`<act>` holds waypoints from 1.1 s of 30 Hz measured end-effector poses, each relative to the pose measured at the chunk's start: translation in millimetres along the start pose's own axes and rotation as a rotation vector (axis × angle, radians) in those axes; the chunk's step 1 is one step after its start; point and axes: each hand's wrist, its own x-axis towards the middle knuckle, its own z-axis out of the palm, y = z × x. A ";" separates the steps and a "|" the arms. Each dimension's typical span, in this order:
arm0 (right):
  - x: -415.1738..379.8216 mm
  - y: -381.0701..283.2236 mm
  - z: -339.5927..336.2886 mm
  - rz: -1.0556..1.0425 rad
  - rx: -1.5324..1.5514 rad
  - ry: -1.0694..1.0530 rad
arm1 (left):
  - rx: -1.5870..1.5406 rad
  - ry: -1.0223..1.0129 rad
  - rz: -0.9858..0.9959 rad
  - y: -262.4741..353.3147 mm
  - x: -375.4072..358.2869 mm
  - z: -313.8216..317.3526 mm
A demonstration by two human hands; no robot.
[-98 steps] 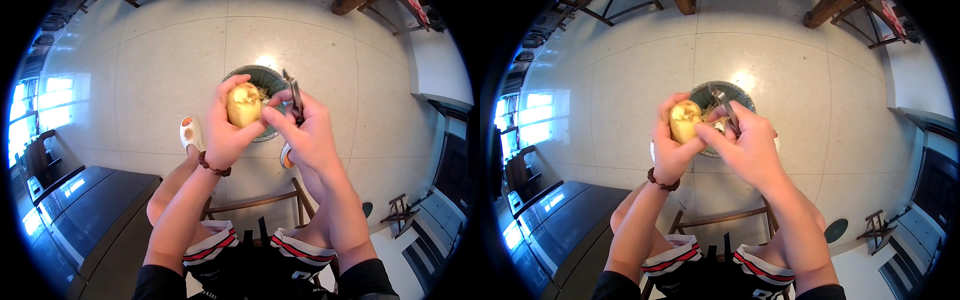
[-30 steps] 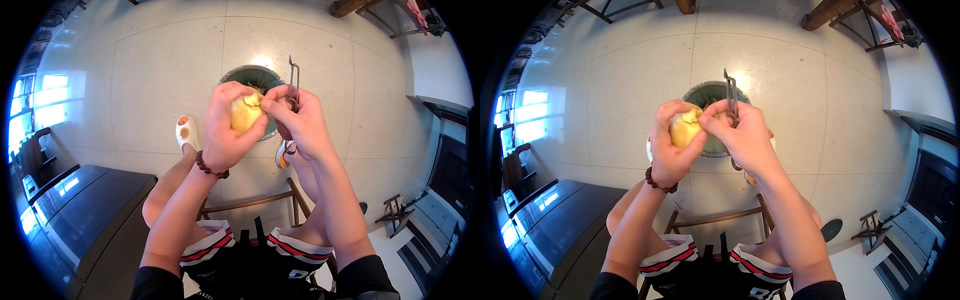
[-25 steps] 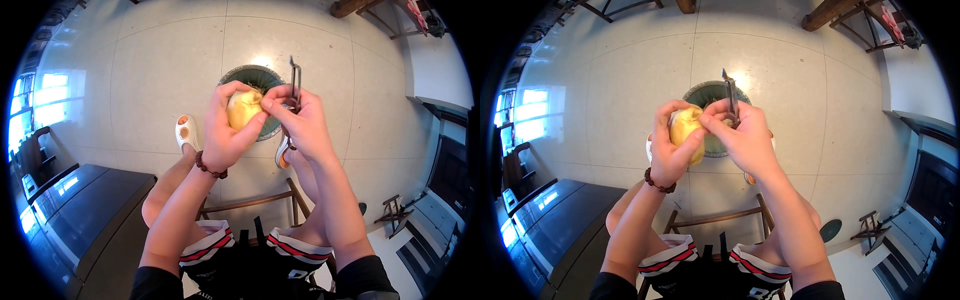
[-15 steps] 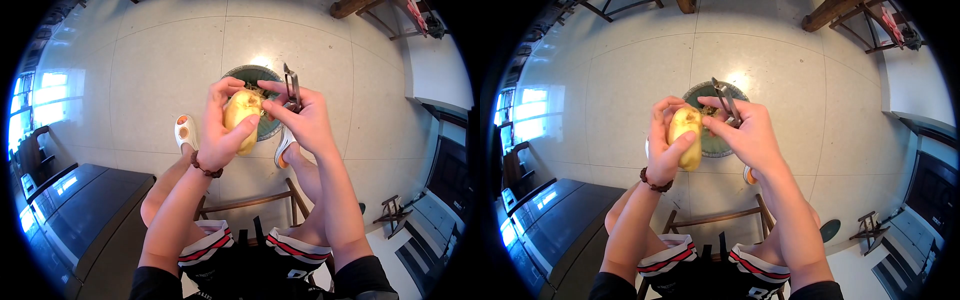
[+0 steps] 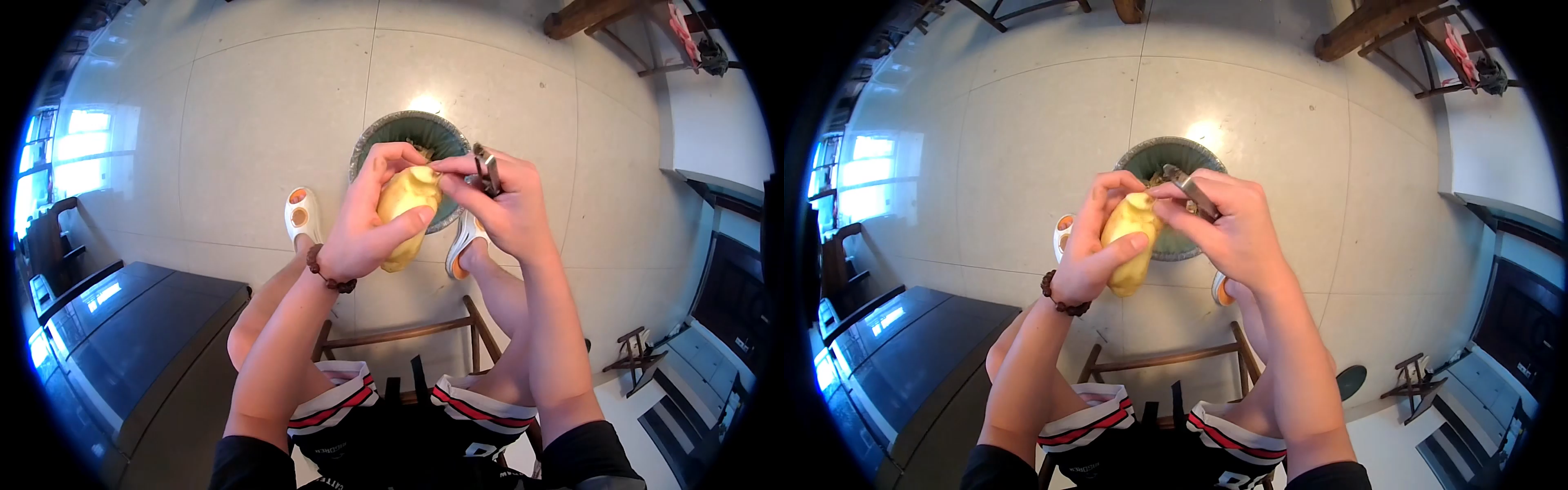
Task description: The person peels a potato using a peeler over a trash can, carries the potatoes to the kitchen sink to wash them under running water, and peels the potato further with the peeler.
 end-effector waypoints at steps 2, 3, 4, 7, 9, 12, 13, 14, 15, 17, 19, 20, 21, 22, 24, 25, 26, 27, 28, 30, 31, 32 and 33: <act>1.0 7.9 4.8 -0.023 0.086 0.137 | 0.028 -0.023 0.012 1.1 0.2 -0.4; 1.8 7.2 4.4 -0.024 0.083 0.135 | 0.058 -0.047 0.019 1.7 0.4 -0.4; 1.9 6.5 4.1 -0.032 0.071 0.143 | 0.056 -0.046 0.022 0.2 0.4 0.8; 0.4 -6.2 1.2 -0.005 0.034 0.123 | 0.007 -0.033 0.011 -5.1 0.9 2.9; -0.2 -6.9 1.4 0.034 0.009 0.094 | -0.003 -0.046 -0.020 -5.1 1.3 2.4; -0.5 -1.2 4.7 -0.093 -0.023 0.141 | -0.022 -0.064 -0.087 0.4 0.5 5.4; -1.1 -6.3 6.0 0.072 0.115 0.172 | -0.024 -0.065 -0.085 -0.3 0.3 6.7; -1.5 -10.1 5.9 0.238 0.253 0.203 | -0.028 -0.046 -0.099 -1.9 -0.3 8.3; -1.0 -11.7 4.7 0.238 0.251 0.204 | -0.032 -0.028 -0.113 -3.4 -0.3 9.4; 0.9 -12.9 2.4 0.366 0.362 0.234 | -0.063 -0.009 -0.121 -7.8 3.0 10.3; 1.6 -10.6 0.2 0.383 0.377 0.239 | -0.094 0.011 -0.129 -9.9 6.0 9.4; 1.7 -10.0 -0.5 0.401 0.393 0.245 | -0.098 0.011 -0.178 -10.0 6.8 7.6; 1.3 -10.7 -0.4 0.401 0.393 0.245 | -0.101 0.012 -0.228 -10.1 7.0 6.6; 0.8 -12.1 -0.2 0.375 0.349 0.223 | -0.101 0.012 -0.228 -9.7 7.2 6.9; 0.4 -10.4 -1.0 0.349 0.305 0.201 | -0.204 0.047 -0.351 -8.0 8.2 8.1; -0.1 -5.8 -1.6 0.242 0.196 0.168 | -0.204 0.047 -0.351 -5.5 8.7 8.2; -0.2 -1.3 -1.3 0.135 0.087 0.135 | -0.274 0.027 -0.457 -2.2 9.0 7.9; 0.5 2.1 0.9 0.134 0.086 0.134 | -0.344 0.006 -0.563 0.1 9.2 7.7; 1.6 5.5 3.9 0.051 0.106 0.151 | -0.345 0.006 -0.563 0.6 8.9 8.2; 2.3 10.6 5.7 -0.032 0.126 0.166 | -0.421 -0.032 -0.539 0.9 7.6 9.8; 2.2 13.1 4.2 -0.069 0.105 0.149 | -0.422 -0.031 -0.538 -1.3 8.0 9.2; 1.8 13.4 2.6 -0.088 0.094 0.139 | -0.430 -0.008 -0.495 -5.9 9.0 7.9; 1.4 13.7 1.0 -0.107 0.084 0.130 | -0.438 0.015 -0.451 -10.1 9.9 6.6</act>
